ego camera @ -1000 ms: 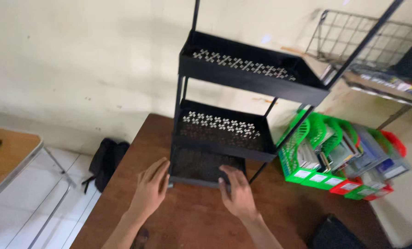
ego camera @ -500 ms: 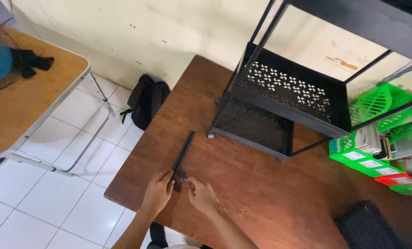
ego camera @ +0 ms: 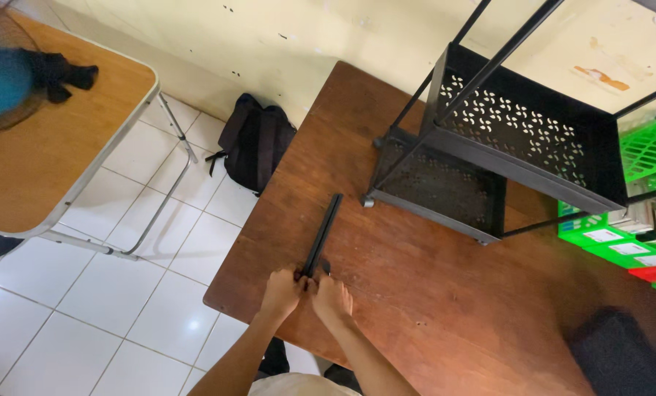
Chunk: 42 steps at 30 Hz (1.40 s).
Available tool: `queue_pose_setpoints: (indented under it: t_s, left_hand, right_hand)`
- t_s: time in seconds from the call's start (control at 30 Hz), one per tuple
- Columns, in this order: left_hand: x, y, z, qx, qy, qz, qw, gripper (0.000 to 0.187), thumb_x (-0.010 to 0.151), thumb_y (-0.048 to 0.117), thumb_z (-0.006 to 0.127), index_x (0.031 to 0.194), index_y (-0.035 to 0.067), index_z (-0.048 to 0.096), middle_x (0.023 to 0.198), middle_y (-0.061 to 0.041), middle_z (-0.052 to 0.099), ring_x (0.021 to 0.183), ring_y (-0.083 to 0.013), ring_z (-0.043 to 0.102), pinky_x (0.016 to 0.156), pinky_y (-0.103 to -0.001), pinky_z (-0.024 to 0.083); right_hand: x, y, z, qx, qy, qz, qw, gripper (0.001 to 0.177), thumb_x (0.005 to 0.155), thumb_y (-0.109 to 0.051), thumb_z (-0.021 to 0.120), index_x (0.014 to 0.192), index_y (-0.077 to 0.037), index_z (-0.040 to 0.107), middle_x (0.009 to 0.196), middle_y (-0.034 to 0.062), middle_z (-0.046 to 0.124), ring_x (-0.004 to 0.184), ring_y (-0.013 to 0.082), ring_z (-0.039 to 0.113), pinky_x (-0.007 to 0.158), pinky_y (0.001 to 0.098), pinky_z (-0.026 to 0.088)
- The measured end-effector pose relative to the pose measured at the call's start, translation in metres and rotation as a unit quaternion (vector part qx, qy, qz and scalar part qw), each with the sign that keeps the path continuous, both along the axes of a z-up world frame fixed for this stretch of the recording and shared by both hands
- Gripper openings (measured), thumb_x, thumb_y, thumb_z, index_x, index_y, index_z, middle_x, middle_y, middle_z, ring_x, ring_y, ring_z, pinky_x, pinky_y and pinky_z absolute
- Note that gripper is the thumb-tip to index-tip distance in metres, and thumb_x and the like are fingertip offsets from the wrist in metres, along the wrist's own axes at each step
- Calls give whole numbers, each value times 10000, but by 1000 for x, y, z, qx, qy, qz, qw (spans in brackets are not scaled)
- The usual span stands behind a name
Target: The person assembles a three-tier black metal shelf by inserting vertical poles into the perforated trays and securing them with a wrench. The person attaches each tray sequentially and tightens the connections.
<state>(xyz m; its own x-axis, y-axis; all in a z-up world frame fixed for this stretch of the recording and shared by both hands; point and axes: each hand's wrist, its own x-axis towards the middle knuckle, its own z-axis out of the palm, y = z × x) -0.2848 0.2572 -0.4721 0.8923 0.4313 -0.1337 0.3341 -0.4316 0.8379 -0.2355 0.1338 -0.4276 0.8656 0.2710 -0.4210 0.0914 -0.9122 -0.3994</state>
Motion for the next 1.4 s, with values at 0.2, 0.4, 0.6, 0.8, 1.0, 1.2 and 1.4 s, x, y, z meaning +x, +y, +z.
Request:
queue_pose_setpoints:
  t_s: [0.2,0.4,0.6,0.8,1.0,1.2,1.4]
  left_hand:
    - [5,3,-16,-24,3,-5,1000,184,804,170,774,864,-3,750,814,-238,728,789,-399,715,684,-456,561]
    - [-5,8,4,-117,0,-9,993,188,759,160,784,843,-1,737,729,-193,729,689,-315,740,639,-398,568]
    - [-11,22,35,-95,-81,-39,991,177,790,122,741,930,19,705,800,-149,698,698,-283,678,659,-386,535]
    - [2,57,43,-42,-133,-69,988,241,785,58,725,1019,50,670,938,-105,605,750,-249,630,692,-355,525]
    - [21,79,72,1,-155,-69,985,258,800,44,737,1051,59,677,935,-73,590,724,-195,612,668,-333,522]
    - [34,67,91,-27,-159,-82,984,253,830,53,739,1081,78,718,939,-61,591,721,-159,615,631,-290,514]
    - [40,49,87,-160,-145,-83,973,279,864,100,767,1140,67,735,976,-50,665,800,-120,653,679,-274,525]
  right_hand:
    - [-5,2,16,18,2,-31,999,327,974,-420,566,1100,-155,711,1048,180,737,1016,411,689,868,544,541]
    - [-11,7,37,96,16,-88,991,338,991,-410,554,1141,-150,709,1016,184,761,999,404,709,862,500,550]
    - [9,9,25,369,-12,-107,923,416,992,-369,616,1278,-66,609,1090,106,759,951,215,737,769,364,593]
    - [60,-2,48,496,14,-165,852,442,981,-321,623,1335,-64,559,914,37,684,715,116,620,624,288,507]
    - [93,-38,89,517,-43,-215,828,409,1004,-336,624,1300,-54,599,836,9,620,696,91,573,603,262,426]
    - [89,-77,97,467,-69,-249,846,404,967,-324,674,1268,-61,615,803,0,614,688,90,605,627,258,471]
    - [84,-119,53,485,-105,-272,824,355,976,-301,675,1182,-14,651,782,25,642,665,101,596,594,268,446]
